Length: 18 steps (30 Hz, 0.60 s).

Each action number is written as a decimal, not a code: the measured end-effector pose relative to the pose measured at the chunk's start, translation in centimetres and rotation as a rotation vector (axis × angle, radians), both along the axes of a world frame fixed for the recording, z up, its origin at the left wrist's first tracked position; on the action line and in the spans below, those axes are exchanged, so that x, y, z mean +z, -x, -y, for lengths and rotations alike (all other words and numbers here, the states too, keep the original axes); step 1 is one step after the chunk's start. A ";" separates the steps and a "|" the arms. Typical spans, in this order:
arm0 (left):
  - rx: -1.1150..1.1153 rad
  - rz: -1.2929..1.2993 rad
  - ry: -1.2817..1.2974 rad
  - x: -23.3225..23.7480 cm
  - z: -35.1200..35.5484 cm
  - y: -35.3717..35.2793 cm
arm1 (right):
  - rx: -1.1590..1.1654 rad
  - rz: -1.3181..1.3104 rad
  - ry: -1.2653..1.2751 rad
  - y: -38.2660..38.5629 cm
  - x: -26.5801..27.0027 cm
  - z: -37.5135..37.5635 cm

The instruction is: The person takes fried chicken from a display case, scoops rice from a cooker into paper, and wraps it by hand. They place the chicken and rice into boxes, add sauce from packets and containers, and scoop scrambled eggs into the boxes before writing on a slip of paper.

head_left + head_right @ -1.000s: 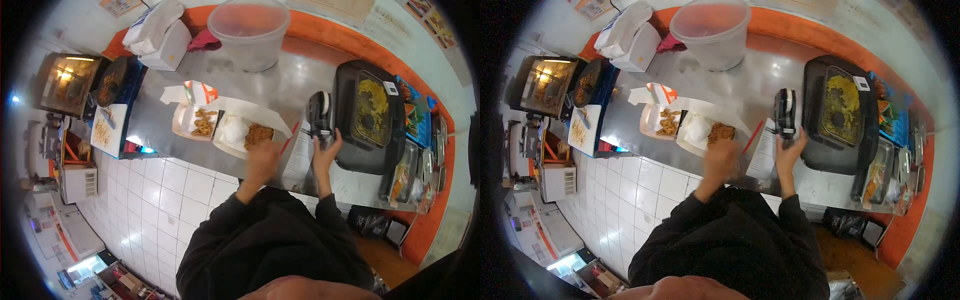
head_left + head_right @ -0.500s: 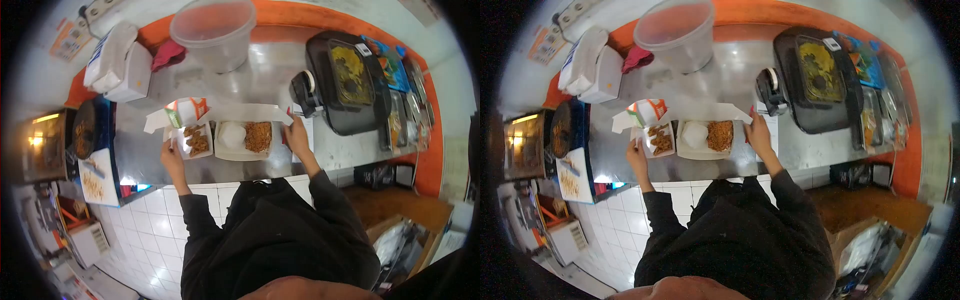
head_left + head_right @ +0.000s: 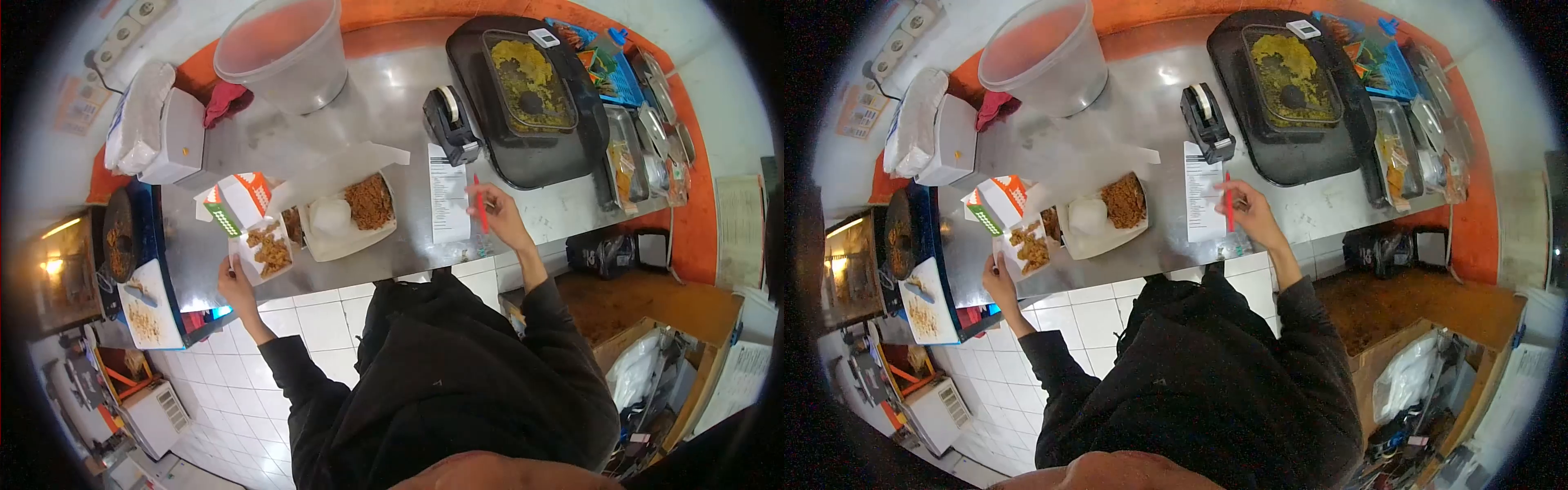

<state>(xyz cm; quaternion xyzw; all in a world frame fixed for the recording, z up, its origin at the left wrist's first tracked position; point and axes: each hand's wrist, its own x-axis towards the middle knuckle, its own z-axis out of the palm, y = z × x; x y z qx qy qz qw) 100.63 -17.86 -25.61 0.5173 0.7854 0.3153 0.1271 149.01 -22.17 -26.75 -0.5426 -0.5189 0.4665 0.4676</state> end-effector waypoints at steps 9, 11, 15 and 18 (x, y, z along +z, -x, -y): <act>-0.230 0.210 0.081 -2.2 -1.0 3.5 | 0.272 -0.211 0.198 -2.4 -4.4 1.6; -0.268 0.298 0.268 -1.9 -1.5 4.4 | 0.364 -0.192 0.214 -2.6 -4.7 1.3; -0.301 0.409 0.264 -2.5 -1.7 4.5 | 0.350 -0.084 0.225 -2.6 -5.1 1.1; -0.287 0.413 0.232 -2.9 -1.5 4.5 | 0.339 0.025 0.195 -2.3 -4.7 1.1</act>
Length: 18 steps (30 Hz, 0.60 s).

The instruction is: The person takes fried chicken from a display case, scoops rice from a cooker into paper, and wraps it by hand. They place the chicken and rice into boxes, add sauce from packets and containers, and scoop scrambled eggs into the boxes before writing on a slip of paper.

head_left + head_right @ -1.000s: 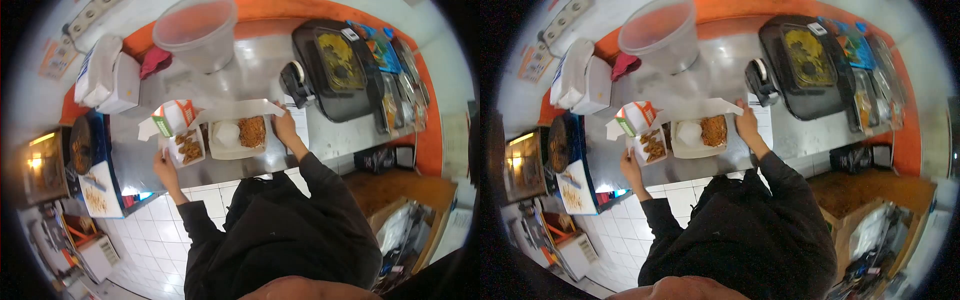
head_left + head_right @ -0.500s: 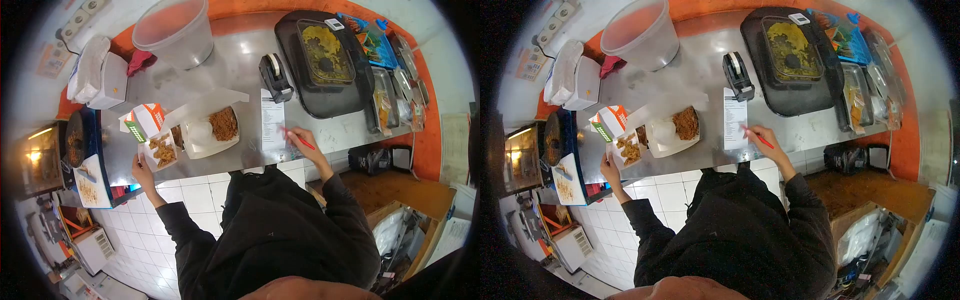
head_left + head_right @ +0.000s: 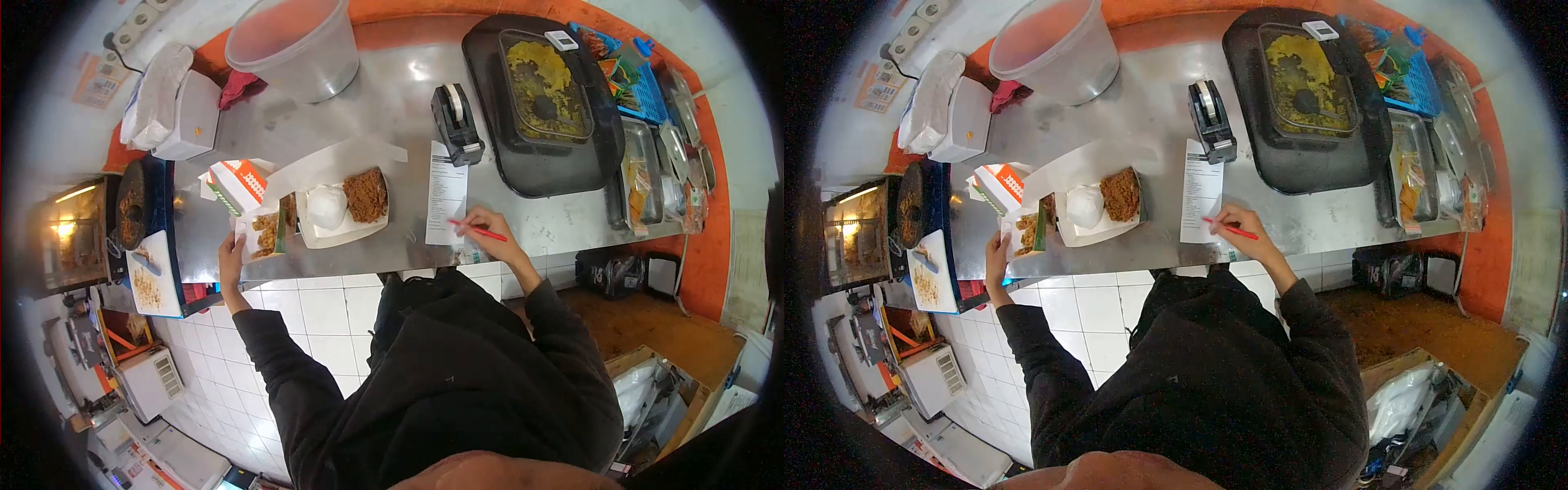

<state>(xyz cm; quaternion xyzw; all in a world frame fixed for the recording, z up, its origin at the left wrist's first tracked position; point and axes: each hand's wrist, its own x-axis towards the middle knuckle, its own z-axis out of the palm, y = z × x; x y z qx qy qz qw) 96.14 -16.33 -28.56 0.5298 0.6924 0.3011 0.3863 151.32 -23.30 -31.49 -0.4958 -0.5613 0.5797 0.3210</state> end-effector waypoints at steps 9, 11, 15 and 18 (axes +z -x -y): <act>0.030 -0.295 -0.086 -0.2 0.8 -0.2 | -0.536 0.361 -0.566 8.2 3.9 -5.2; -0.014 -0.245 -0.112 2.1 1.2 -2.5 | -0.443 0.316 -0.551 11.2 6.1 -5.0; -0.094 -0.163 -0.134 4.5 1.7 -3.6 | -0.048 0.174 -0.440 18.5 7.3 -4.0; -0.203 -0.127 -0.145 5.0 1.7 -2.3 | 0.045 0.264 -0.626 22.9 5.1 -4.8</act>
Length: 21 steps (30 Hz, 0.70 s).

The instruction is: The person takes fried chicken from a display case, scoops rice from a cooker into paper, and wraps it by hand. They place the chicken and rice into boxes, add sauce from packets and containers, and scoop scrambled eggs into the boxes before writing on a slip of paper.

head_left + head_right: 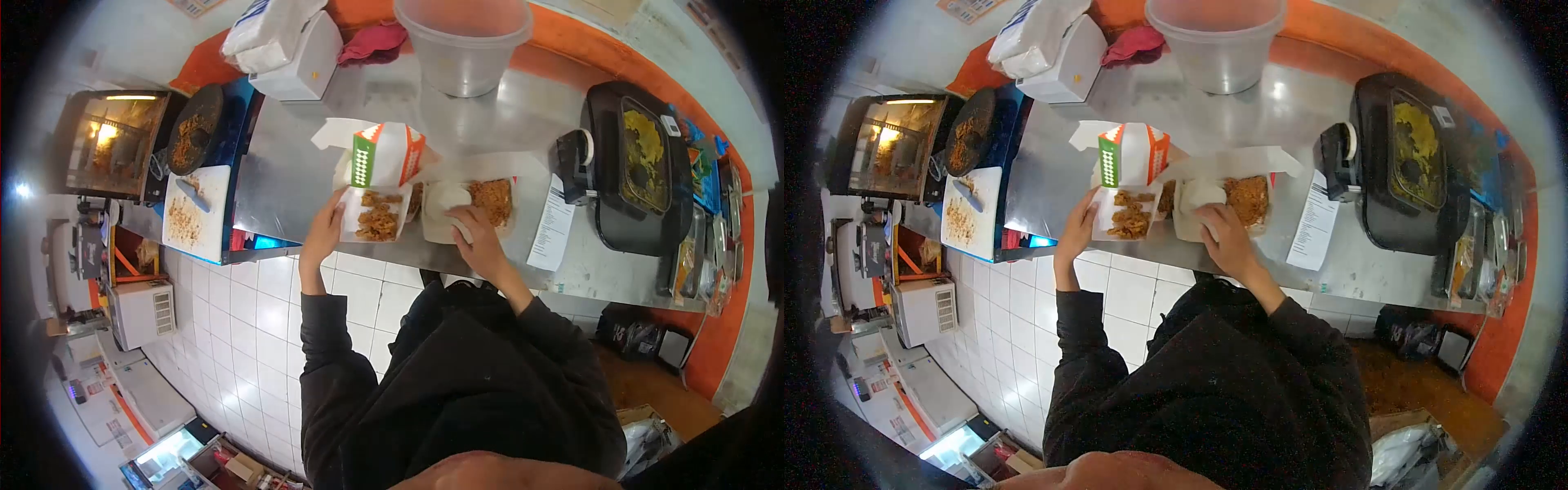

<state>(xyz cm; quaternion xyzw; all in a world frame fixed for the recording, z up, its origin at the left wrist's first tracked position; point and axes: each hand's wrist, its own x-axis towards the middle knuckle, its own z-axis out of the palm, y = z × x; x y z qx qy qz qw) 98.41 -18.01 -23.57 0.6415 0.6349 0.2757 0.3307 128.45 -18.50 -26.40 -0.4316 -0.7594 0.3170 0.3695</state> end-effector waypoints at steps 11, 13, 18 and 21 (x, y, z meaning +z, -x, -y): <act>0.128 -0.119 -0.148 0.7 0.1 -2.7 | -0.321 0.445 -0.134 7.7 -0.7 -3.8; 0.162 -0.118 -0.093 0.5 0.4 -3.3 | -0.411 0.454 -0.130 7.7 -0.7 -4.3; 0.394 -0.088 0.023 -0.2 1.0 -2.9 | -0.469 0.178 -0.070 7.2 -3.0 -4.9; 0.464 0.062 0.010 0.3 2.4 -2.3 | -0.434 0.180 -0.109 6.6 -2.8 -5.0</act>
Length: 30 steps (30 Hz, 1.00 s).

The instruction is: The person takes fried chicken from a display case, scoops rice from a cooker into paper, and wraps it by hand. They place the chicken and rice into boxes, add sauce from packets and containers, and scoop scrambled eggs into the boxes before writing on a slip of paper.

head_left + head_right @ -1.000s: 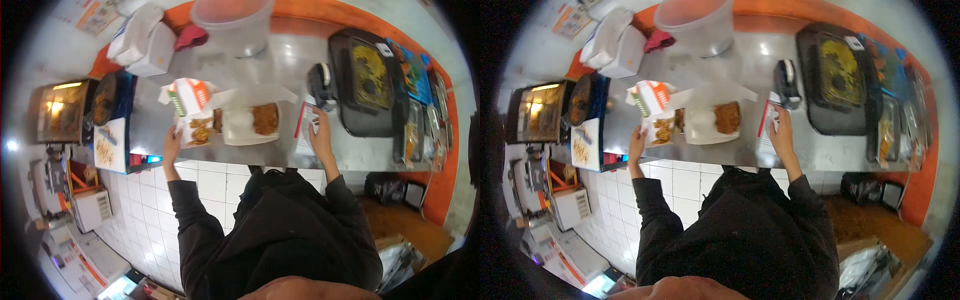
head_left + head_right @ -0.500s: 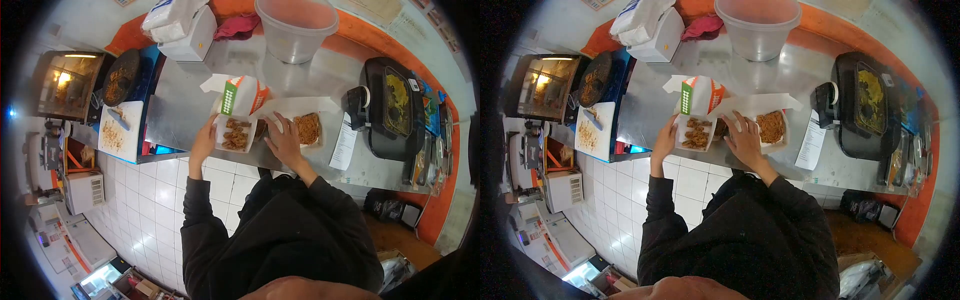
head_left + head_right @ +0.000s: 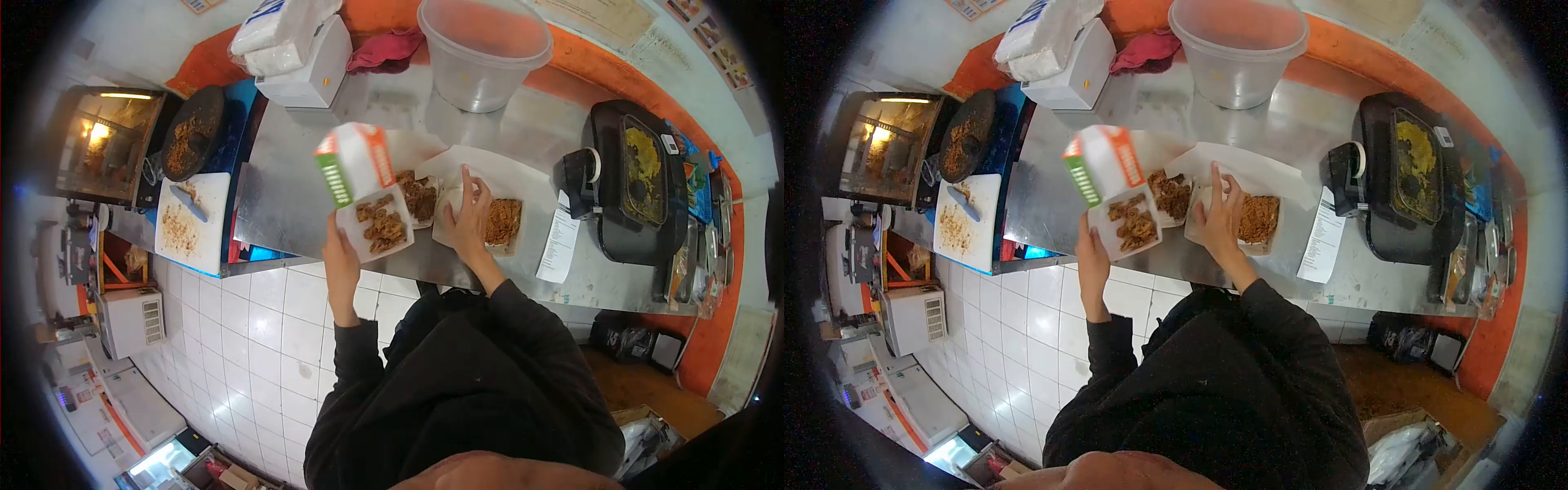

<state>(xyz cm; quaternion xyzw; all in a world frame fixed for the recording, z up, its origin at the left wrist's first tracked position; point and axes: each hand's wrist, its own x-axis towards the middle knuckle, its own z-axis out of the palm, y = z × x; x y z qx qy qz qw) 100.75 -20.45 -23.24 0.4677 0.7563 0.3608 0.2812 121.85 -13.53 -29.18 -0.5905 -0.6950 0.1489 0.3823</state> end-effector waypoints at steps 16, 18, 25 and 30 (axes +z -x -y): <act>-0.826 0.098 -0.067 -2.1 4.3 -23.1 | -0.123 -0.868 0.206 -20.2 3.3 9.1; -0.765 0.212 -0.227 -3.6 2.6 -27.4 | -0.126 -0.825 0.213 -23.0 1.0 9.1; -0.614 -0.024 0.065 -4.1 -0.9 -34.1 | -0.125 -0.457 0.413 -28.4 2.7 8.0; -0.567 -0.369 -0.379 -5.3 1.0 -31.6 | 0.058 0.233 -0.031 -32.3 1.5 10.5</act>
